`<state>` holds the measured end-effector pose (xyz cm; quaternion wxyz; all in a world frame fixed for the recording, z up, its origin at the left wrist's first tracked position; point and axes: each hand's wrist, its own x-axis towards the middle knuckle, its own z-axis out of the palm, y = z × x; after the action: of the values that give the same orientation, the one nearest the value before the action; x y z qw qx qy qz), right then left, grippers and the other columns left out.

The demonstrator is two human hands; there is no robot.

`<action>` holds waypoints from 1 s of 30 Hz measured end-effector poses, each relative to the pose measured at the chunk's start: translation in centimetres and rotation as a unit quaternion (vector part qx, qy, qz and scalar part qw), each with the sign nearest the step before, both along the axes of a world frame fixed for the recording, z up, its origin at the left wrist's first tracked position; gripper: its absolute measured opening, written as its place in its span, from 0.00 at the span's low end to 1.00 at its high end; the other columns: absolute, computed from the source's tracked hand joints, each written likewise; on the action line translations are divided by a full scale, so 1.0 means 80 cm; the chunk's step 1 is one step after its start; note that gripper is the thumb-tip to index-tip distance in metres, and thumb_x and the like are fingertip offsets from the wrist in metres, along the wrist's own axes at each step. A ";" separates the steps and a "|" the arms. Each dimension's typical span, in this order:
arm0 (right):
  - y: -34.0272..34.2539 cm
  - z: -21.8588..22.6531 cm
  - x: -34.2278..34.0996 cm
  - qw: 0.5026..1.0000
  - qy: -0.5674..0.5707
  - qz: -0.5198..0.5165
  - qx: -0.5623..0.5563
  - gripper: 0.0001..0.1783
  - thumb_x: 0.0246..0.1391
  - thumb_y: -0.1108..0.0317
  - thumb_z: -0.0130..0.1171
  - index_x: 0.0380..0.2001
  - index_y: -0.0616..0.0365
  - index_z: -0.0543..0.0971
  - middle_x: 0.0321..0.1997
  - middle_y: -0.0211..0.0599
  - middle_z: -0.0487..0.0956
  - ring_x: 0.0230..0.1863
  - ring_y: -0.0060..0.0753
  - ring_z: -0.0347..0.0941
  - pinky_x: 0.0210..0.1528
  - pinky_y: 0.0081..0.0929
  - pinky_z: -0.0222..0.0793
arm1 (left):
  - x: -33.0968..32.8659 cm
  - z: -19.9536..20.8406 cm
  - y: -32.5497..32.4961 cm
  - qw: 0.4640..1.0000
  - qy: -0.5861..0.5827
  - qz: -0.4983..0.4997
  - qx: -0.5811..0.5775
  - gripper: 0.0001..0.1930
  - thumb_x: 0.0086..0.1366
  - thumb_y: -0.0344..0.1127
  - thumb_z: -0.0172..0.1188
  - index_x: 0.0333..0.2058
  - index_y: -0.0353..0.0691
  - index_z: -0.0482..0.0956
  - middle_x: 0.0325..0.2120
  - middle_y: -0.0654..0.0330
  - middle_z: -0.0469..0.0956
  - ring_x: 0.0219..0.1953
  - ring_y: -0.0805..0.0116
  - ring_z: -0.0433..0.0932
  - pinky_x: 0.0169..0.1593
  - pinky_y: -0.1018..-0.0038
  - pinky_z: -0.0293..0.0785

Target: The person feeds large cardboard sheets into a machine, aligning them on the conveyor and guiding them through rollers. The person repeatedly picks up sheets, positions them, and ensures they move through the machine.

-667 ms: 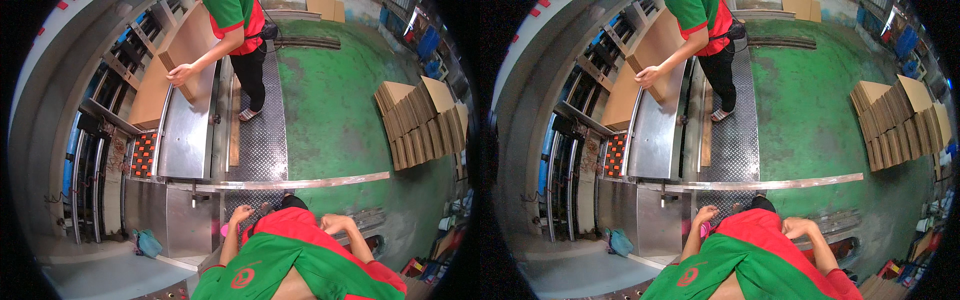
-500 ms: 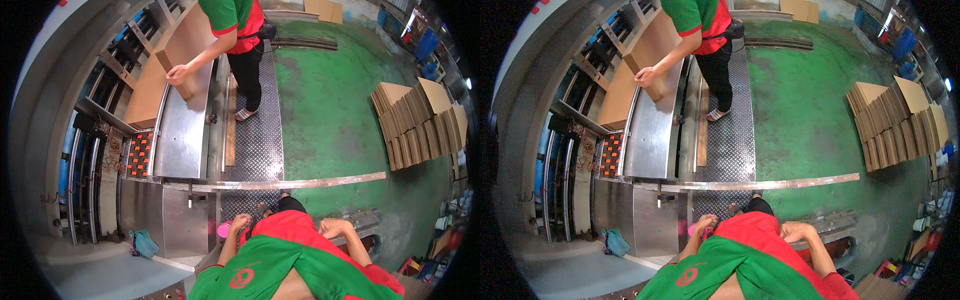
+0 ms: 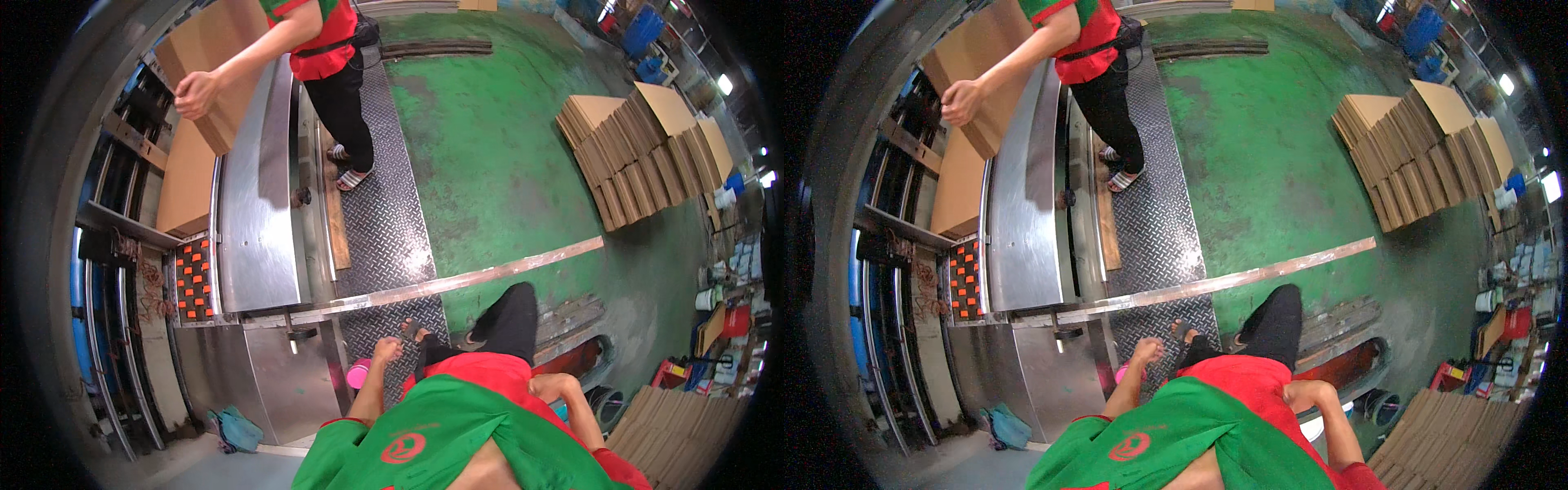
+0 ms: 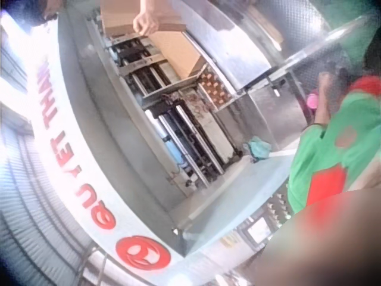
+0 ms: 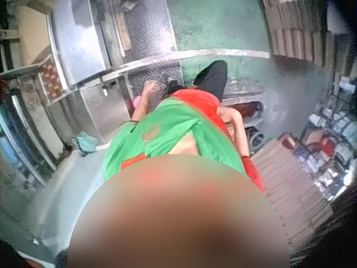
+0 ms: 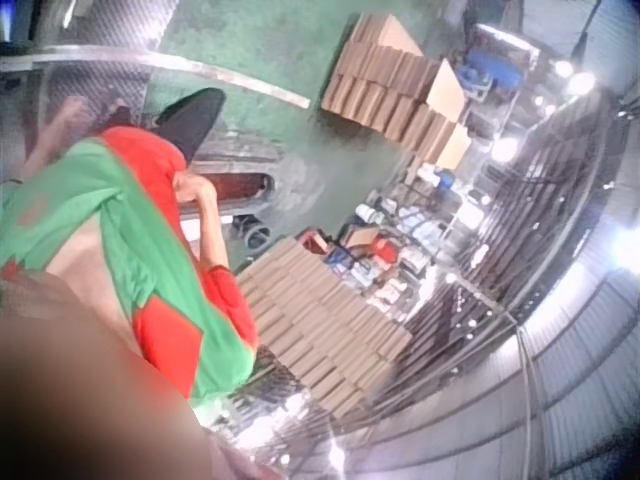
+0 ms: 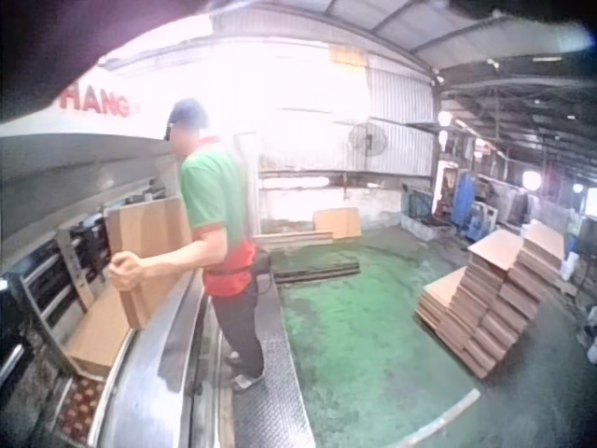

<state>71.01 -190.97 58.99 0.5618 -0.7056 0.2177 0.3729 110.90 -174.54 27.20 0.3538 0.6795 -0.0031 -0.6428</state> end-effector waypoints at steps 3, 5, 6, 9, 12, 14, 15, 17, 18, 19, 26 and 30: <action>0.006 0.027 0.004 0.998 0.062 0.022 0.009 0.18 0.39 0.57 0.64 0.14 0.63 0.76 0.12 0.33 0.73 0.16 0.27 0.70 0.18 0.34 0.64 | 0.048 0.015 -0.024 0.997 -0.055 -0.049 -0.019 0.12 0.62 0.31 0.48 0.39 0.39 0.80 0.27 0.61 0.80 0.22 0.71 0.78 0.21 0.76 0.70; 0.017 0.051 0.006 0.983 0.134 -0.104 0.077 0.17 0.37 0.59 0.65 0.17 0.65 0.79 0.17 0.37 0.78 0.20 0.29 0.77 0.21 0.31 0.73 | 0.072 0.027 -0.038 0.996 -0.077 -0.024 -0.025 0.11 0.62 0.32 0.52 0.39 0.38 0.81 0.27 0.60 0.81 0.23 0.73 0.78 0.24 0.76 0.73; 0.017 0.061 0.007 0.977 0.139 -0.112 0.118 0.16 0.36 0.61 0.63 0.19 0.67 0.80 0.20 0.41 0.81 0.23 0.31 0.80 0.24 0.30 0.77 | 0.084 0.033 -0.044 0.995 -0.097 -0.037 -0.014 0.11 0.63 0.33 0.53 0.40 0.38 0.81 0.28 0.61 0.82 0.23 0.74 0.78 0.25 0.77 0.73; 0.018 0.078 0.013 0.993 0.113 -0.018 0.041 0.23 0.44 0.53 0.66 0.16 0.67 0.79 0.17 0.35 0.78 0.22 0.29 0.78 0.28 0.29 0.80 | 0.108 0.048 -0.058 0.991 -0.126 -0.054 0.010 0.11 0.63 0.35 0.55 0.40 0.39 0.82 0.28 0.60 0.82 0.24 0.74 0.79 0.27 0.77 0.74; 0.026 0.093 0.009 0.989 0.143 -0.038 0.010 0.13 0.37 0.62 0.64 0.20 0.64 0.82 0.20 0.37 0.81 0.22 0.30 0.78 0.24 0.30 0.76 | 0.113 0.064 -0.072 0.984 -0.147 -0.095 0.028 0.10 0.62 0.35 0.56 0.38 0.37 0.82 0.28 0.60 0.82 0.25 0.74 0.79 0.29 0.77 0.75; 0.036 0.104 0.000 0.970 0.174 -0.150 0.076 0.19 0.43 0.55 0.66 0.23 0.64 0.83 0.22 0.35 0.82 0.25 0.27 0.78 0.25 0.28 0.76 | 0.104 0.086 -0.079 0.976 -0.103 -0.182 -0.059 0.10 0.62 0.33 0.56 0.37 0.36 0.82 0.28 0.60 0.82 0.26 0.74 0.79 0.29 0.77 0.75; 0.040 0.109 -0.006 0.955 0.190 -0.198 0.108 0.22 0.46 0.52 0.67 0.25 0.64 0.83 0.22 0.34 0.82 0.26 0.26 0.79 0.26 0.27 0.76 | 0.096 0.102 -0.083 0.966 -0.087 -0.229 -0.080 0.10 0.62 0.32 0.56 0.37 0.35 0.82 0.28 0.60 0.82 0.26 0.74 0.79 0.30 0.77 0.75; 0.045 0.113 -0.013 0.959 0.187 -0.179 0.115 0.21 0.46 0.53 0.66 0.31 0.63 0.83 0.28 0.36 0.83 0.30 0.27 0.79 0.27 0.29 0.75 | 0.073 0.150 -0.082 0.939 -0.060 -0.290 -0.174 0.09 0.61 0.27 0.54 0.36 0.31 0.81 0.25 0.60 0.81 0.28 0.75 0.78 0.31 0.77 0.73; 0.047 0.113 -0.015 0.960 0.180 -0.170 0.133 0.19 0.44 0.56 0.64 0.33 0.63 0.83 0.29 0.38 0.83 0.31 0.30 0.80 0.30 0.32 0.76 | 0.062 0.182 -0.079 0.928 -0.053 -0.305 -0.208 0.07 0.61 0.27 0.55 0.36 0.33 0.81 0.25 0.61 0.81 0.27 0.75 0.77 0.32 0.76 0.74; 0.046 0.110 -0.016 0.962 0.173 -0.156 0.146 0.19 0.43 0.58 0.63 0.34 0.62 0.82 0.30 0.41 0.83 0.33 0.34 0.81 0.32 0.35 0.77 | 0.054 0.217 -0.074 0.921 -0.039 -0.323 -0.213 0.06 0.61 0.27 0.57 0.35 0.34 0.81 0.25 0.62 0.81 0.27 0.75 0.77 0.33 0.76 0.74; 0.007 0.071 0.013 0.979 -0.100 -0.171 -0.040 0.25 0.44 0.54 0.63 0.39 0.64 0.79 0.38 0.57 0.81 0.43 0.61 0.76 0.45 0.46 0.71 | 0.049 0.416 -0.073 0.856 -0.068 -0.443 -0.258 0.07 0.59 0.27 0.62 0.37 0.33 0.79 0.25 0.59 0.79 0.28 0.73 0.77 0.34 0.73 0.74; -0.081 0.055 0.057 0.986 -0.131 -0.098 -0.035 0.23 0.42 0.55 0.63 0.31 0.68 0.76 0.31 0.62 0.76 0.34 0.63 0.75 0.35 0.46 0.69 | 0.056 0.432 -0.087 0.803 -0.217 -0.441 -0.338 0.13 0.57 0.30 0.64 0.41 0.33 0.79 0.32 0.55 0.80 0.32 0.64 0.79 0.35 0.68 0.75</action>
<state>75.56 -197.41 63.38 0.5943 -0.7429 0.2229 0.2125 115.41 -181.47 61.75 0.2295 0.5637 -0.5961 -0.5237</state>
